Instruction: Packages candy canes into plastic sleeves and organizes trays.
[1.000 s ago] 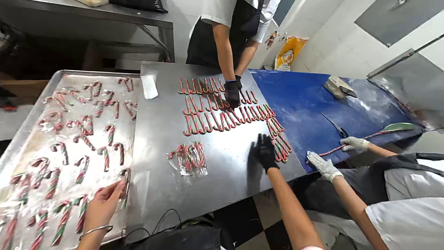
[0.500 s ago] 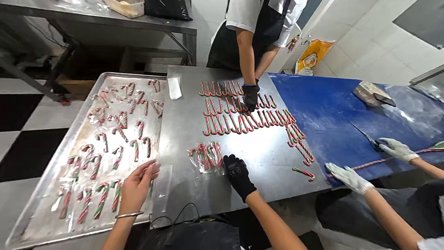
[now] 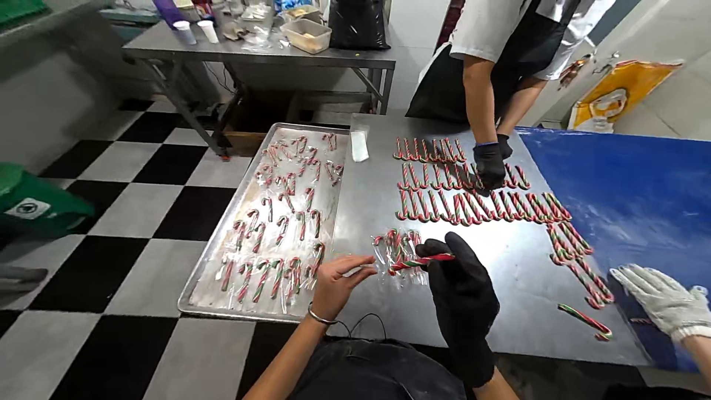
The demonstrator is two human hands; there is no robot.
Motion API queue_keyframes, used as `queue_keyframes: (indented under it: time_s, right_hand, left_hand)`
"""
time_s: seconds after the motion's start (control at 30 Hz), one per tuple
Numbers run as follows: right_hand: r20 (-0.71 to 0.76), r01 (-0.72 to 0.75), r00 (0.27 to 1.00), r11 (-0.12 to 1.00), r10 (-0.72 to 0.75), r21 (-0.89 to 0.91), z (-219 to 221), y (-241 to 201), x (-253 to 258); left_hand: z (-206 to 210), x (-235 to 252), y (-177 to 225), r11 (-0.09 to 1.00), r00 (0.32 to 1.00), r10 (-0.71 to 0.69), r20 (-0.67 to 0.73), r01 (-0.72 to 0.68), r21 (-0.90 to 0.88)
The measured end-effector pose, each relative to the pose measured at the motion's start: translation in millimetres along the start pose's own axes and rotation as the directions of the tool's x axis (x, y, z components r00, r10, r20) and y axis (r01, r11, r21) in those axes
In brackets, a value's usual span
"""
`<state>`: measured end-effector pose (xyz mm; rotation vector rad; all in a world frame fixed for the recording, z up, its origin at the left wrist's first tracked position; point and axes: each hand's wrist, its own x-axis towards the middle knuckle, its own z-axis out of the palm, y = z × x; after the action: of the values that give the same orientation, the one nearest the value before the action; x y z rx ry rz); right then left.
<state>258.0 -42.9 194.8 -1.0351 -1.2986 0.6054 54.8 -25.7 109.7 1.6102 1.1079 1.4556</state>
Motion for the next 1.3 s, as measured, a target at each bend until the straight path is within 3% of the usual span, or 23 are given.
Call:
queue_keyframes:
  time_s: [0.13, 0.33, 0.47, 0.57, 0.67, 0.77, 0.87, 0.97, 1.07, 1.17, 1.23, 1.3]
  right_hand:
    - [0.032, 0.029, 0.999, 1.0, -0.029, 0.002, 12.9, 2.7, -5.3]
    - [0.204, 0.107, 0.978, 0.953, -0.049, -0.285, 5.6, 22.6, -13.0]
    - [0.203, 0.028, 0.979, 0.989, 0.002, -0.145, 1.6, 25.0, -17.0]
    - [0.174, 0.063, 0.984, 0.989, -0.039, -0.136, -3.0, 15.4, -13.9]
    - [0.093, 0.127, 0.99, 0.97, -0.11, -0.206, -16.2, 6.3, -2.0]
    - [0.033, 0.132, 0.991, 0.953, -0.128, -0.273, -26.7, 2.0, 5.4]
    - [0.089, 0.094, 0.993, 0.975, -0.077, -0.202, -26.4, -1.5, 2.5]
    - [0.118, 0.097, 0.989, 0.991, -0.086, -0.087, -14.9, 4.7, -8.0]
    - [0.156, 0.034, 0.987, 0.998, -0.024, -0.061, -1.1, -16.1, -3.6]
    - [0.162, -0.064, 0.984, 0.998, 0.067, -0.025, 8.8, -34.6, -0.1]
    - [0.23, 0.033, 0.973, 0.997, -0.015, -0.074, 6.9, -2.7, -15.0]
    - [0.351, 0.185, 0.933, 0.945, -0.083, -0.268, 5.6, 23.4, -26.6]
  left_hand:
    - [9.4, 1.9, 14.5, 0.991, 0.993, 0.117, 0.034, -0.114, -0.063]
    - [11.9, -4.1, 13.1, 0.999, 1.0, 0.013, 0.003, -0.013, -0.037]
    - [16.8, -13.3, 10.6, 0.997, 0.995, -0.013, 0.095, 0.02, -0.078]
    - [17.7, -14.1, 12.4, 0.987, 0.984, -0.156, 0.083, 0.158, -0.019]
    - [5.1, -13.5, 1.3, 0.894, 0.89, -0.447, 0.088, 0.446, 0.035]
    - [-2.5, -15.1, -2.9, 0.836, 0.835, -0.546, 0.066, 0.548, -0.025]
    - [-1.3, -15.3, 6.4, 0.893, 0.896, -0.442, 0.028, 0.443, -0.074]
    - [2.0, -15.0, 10.5, 0.985, 0.985, -0.17, 0.027, 0.17, 0.004]
    - [7.2, -12.4, 20.0, 1.0, 0.999, 0.018, 0.04, -0.019, 0.023]
    - [10.5, -9.8, 28.9, 0.996, 0.994, 0.092, 0.056, -0.093, 0.013]
    - [11.6, -11.0, 28.9, 0.993, 0.991, 0.114, 0.063, -0.116, 0.028]
    - [15.9, -13.7, 27.8, 0.993, 0.994, 0.108, 0.019, -0.109, 0.05]
